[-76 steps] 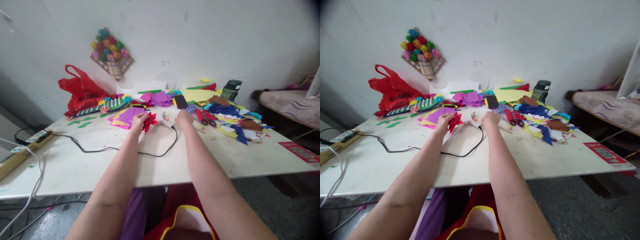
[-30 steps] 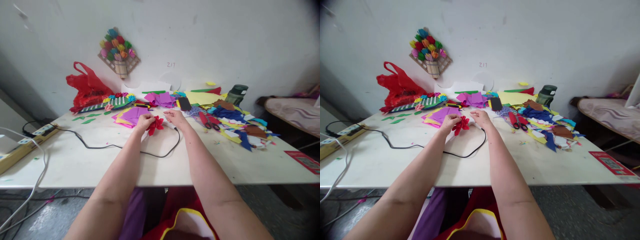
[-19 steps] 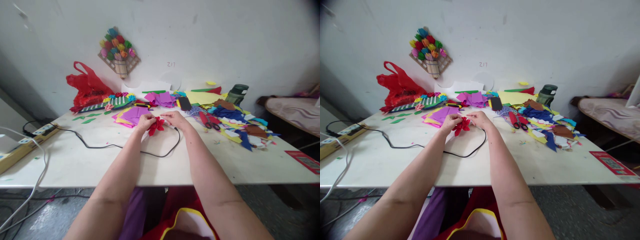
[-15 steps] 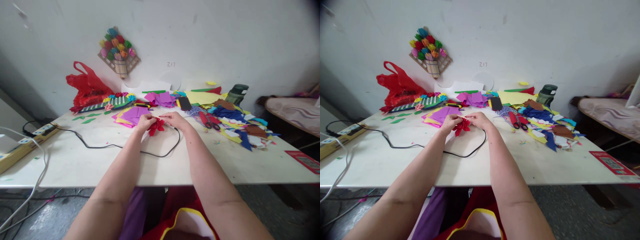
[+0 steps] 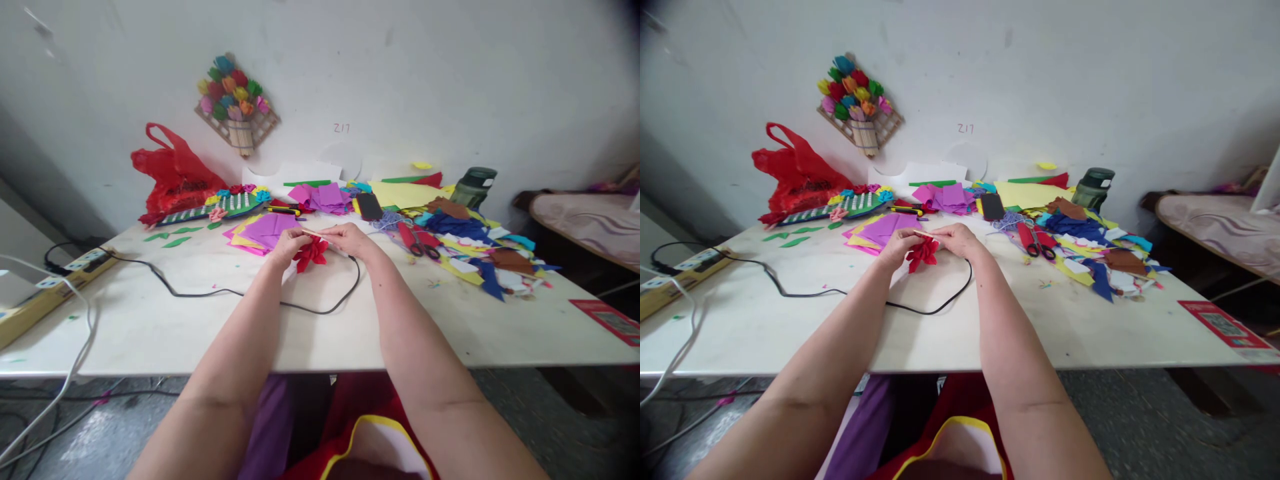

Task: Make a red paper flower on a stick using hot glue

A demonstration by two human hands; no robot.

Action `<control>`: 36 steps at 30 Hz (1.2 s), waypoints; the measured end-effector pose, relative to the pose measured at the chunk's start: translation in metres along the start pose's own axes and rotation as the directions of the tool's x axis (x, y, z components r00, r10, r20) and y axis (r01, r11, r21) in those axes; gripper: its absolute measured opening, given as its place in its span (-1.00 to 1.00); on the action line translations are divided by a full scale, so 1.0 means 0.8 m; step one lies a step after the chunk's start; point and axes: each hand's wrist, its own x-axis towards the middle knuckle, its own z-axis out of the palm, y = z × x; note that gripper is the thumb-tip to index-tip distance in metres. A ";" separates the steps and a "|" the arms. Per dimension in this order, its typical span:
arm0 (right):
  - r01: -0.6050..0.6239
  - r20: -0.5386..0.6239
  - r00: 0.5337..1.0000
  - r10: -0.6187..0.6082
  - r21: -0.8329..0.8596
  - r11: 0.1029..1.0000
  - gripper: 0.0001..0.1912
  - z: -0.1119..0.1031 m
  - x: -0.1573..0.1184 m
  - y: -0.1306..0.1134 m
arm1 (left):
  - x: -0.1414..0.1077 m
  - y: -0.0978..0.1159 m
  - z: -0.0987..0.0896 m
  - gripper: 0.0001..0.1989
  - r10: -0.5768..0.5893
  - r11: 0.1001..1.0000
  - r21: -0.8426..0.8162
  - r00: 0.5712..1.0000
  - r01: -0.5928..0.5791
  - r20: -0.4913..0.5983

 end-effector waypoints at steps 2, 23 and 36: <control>0.015 -0.005 1.000 -0.015 -0.055 0.998 -0.76 0.000 0.001 0.001 | 0.001 -0.001 -0.001 -0.83 -0.022 0.999 -0.024 1.000 0.023 0.006; -0.019 -0.027 1.000 0.007 -0.486 0.874 -0.60 0.003 -0.006 -0.019 | 0.000 -0.003 0.003 -0.77 -0.106 0.984 -0.147 0.994 0.102 -0.018; -0.019 -0.012 1.000 0.015 -0.595 0.804 -0.50 0.003 -0.012 -0.034 | 0.000 -0.002 0.001 -0.79 -0.115 0.978 -0.178 0.993 0.111 -0.016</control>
